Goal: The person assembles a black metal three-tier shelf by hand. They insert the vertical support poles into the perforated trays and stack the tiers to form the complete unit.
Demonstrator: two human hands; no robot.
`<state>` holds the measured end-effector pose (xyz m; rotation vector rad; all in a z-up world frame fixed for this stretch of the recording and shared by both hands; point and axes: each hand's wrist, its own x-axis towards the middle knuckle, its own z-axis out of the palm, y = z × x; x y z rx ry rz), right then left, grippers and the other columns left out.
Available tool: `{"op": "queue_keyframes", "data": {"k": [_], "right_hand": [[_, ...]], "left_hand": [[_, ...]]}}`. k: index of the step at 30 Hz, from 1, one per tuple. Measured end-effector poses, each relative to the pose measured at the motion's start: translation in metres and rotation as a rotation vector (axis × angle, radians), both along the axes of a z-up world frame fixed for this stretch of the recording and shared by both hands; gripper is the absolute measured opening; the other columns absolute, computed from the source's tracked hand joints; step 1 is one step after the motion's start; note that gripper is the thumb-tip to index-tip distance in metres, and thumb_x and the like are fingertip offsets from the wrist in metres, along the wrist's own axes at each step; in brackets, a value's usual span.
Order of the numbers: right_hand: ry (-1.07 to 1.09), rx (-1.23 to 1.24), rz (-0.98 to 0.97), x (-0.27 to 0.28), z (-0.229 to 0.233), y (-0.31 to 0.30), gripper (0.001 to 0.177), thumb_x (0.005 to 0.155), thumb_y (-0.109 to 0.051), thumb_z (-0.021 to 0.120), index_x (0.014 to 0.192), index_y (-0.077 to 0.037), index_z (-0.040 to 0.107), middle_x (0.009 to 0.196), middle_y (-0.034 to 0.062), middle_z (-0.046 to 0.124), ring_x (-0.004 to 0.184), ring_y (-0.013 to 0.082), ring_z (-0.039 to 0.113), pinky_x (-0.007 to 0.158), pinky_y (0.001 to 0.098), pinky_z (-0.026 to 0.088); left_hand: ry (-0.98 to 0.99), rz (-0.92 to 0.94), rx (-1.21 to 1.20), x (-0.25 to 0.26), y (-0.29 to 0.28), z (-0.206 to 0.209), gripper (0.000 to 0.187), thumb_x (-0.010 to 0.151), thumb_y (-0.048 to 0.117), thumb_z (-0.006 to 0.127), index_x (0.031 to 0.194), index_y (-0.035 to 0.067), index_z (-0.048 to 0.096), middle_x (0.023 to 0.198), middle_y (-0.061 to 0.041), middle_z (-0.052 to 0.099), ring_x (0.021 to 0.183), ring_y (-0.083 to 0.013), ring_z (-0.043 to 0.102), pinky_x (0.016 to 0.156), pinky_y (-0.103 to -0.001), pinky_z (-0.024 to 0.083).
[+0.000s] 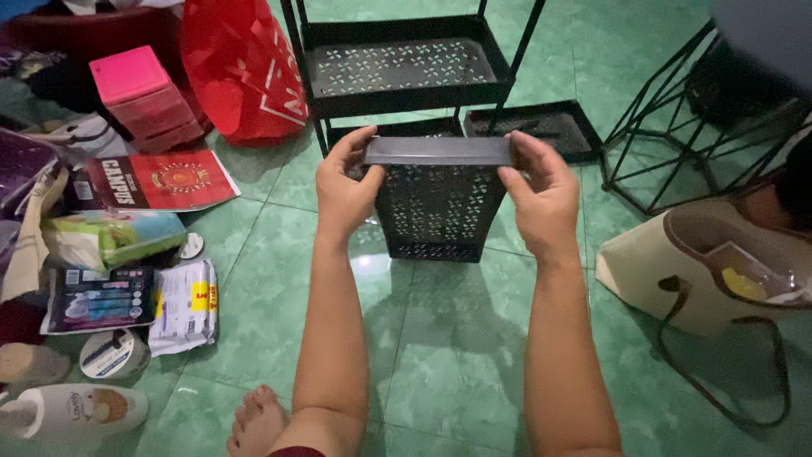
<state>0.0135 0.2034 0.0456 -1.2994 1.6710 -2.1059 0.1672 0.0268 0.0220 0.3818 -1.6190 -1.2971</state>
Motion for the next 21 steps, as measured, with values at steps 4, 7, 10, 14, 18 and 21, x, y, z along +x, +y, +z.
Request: {"op": "queue_keyframes", "data": {"k": [4,7,10,14,18,21], "right_hand": [[-0.08,-0.025,0.032,-0.011,0.005,0.012,0.039,0.084,0.003,0.059,0.121,-0.001,0.049,0.117,0.0104,0.057,0.109,0.0164,0.055,0.097,0.0292,0.044],[-0.066,-0.006,0.002,-0.015,0.007,0.017,0.037,0.086,0.002,0.058,0.122,-0.001,0.049,0.119,0.0112,0.056,0.11,0.0161,0.054,0.095,0.0282,0.043],[-0.091,-0.016,-0.024,-0.015,0.007,0.016,0.035,0.088,0.0,0.057,0.122,0.0,0.049,0.12,0.0121,0.056,0.111,0.0162,0.054,0.095,0.0279,0.043],[-0.109,0.02,-0.029,-0.016,0.004,0.016,0.035,0.088,-0.001,0.054,0.123,0.0,0.049,0.121,0.0135,0.056,0.112,0.0166,0.054,0.098,0.0273,0.042],[-0.083,0.057,-0.055,-0.023,0.002,0.019,0.036,0.088,-0.002,0.052,0.124,0.0,0.048,0.121,0.013,0.056,0.113,0.0165,0.054,0.097,0.0273,0.041],[-0.084,0.031,-0.073,-0.03,-0.001,0.016,0.034,0.09,-0.003,0.054,0.124,0.001,0.049,0.12,0.0121,0.057,0.112,0.0162,0.055,0.097,0.0277,0.042]], "left_hand": [[0.052,-0.213,0.022,0.01,-0.003,0.002,0.044,0.075,-0.001,0.066,0.117,-0.001,0.053,0.109,-0.01,0.061,0.099,-0.0165,0.06,0.087,-0.027,0.048],[0.057,-0.291,0.092,0.01,-0.002,0.003,0.043,0.076,-0.001,0.067,0.117,-0.001,0.053,0.109,-0.01,0.062,0.1,-0.0166,0.061,0.087,-0.028,0.05],[0.054,-0.299,0.108,0.007,0.0,0.003,0.041,0.08,0.0,0.066,0.118,-0.001,0.054,0.111,-0.01,0.061,0.1,-0.0158,0.06,0.088,-0.028,0.049],[-0.033,-0.32,0.057,0.009,0.0,-0.001,0.044,0.079,0.003,0.066,0.121,0.003,0.053,0.111,-0.008,0.061,0.1,-0.0137,0.059,0.087,-0.027,0.049],[-0.031,-0.355,-0.012,0.006,-0.001,-0.006,0.045,0.078,0.003,0.066,0.121,0.005,0.053,0.109,-0.006,0.06,0.101,-0.0122,0.058,0.089,-0.027,0.048],[-0.038,-0.359,0.062,-0.002,-0.002,-0.009,0.046,0.076,0.001,0.066,0.12,0.004,0.053,0.103,-0.004,0.059,0.094,-0.0103,0.057,0.084,-0.025,0.048]]}}
